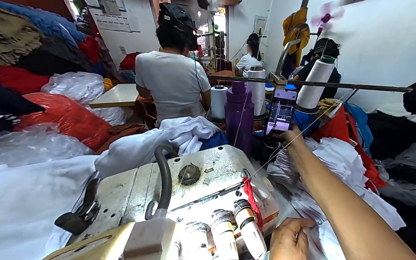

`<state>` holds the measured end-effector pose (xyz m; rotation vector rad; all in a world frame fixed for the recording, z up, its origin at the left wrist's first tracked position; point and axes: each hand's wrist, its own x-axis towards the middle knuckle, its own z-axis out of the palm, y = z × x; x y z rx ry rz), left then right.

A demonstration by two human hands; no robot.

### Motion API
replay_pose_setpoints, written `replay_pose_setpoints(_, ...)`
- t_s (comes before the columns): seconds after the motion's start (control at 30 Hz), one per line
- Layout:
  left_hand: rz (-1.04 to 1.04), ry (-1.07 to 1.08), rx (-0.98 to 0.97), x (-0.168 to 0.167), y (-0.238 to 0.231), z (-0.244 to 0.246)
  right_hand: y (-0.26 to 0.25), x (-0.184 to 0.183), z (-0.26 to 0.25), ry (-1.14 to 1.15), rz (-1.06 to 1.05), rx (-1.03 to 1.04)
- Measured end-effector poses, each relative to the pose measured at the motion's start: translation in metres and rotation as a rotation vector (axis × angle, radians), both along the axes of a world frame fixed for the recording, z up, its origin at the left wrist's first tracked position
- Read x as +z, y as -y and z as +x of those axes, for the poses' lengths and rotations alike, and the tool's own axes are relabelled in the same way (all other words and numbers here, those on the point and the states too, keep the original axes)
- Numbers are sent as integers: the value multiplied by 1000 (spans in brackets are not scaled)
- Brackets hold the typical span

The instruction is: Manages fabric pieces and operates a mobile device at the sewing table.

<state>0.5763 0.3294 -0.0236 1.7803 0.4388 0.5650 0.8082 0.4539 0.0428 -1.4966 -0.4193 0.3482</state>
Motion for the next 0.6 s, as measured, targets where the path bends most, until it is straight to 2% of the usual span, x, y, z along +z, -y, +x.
replay_pose_setpoints(0.17, -4, -11, 2, 0, 0, 1, -1, -8, 4, -52, 98, 35)
replay_pose_setpoints(0.33, -5, -12, -8, 0, -1, 0, -4, -11, 12, -142, 107, 15)
replay_pose_setpoints(0.6, 5, -3, -6, 0, -1, 1, -1, -10, 7, 14, -55, 37)
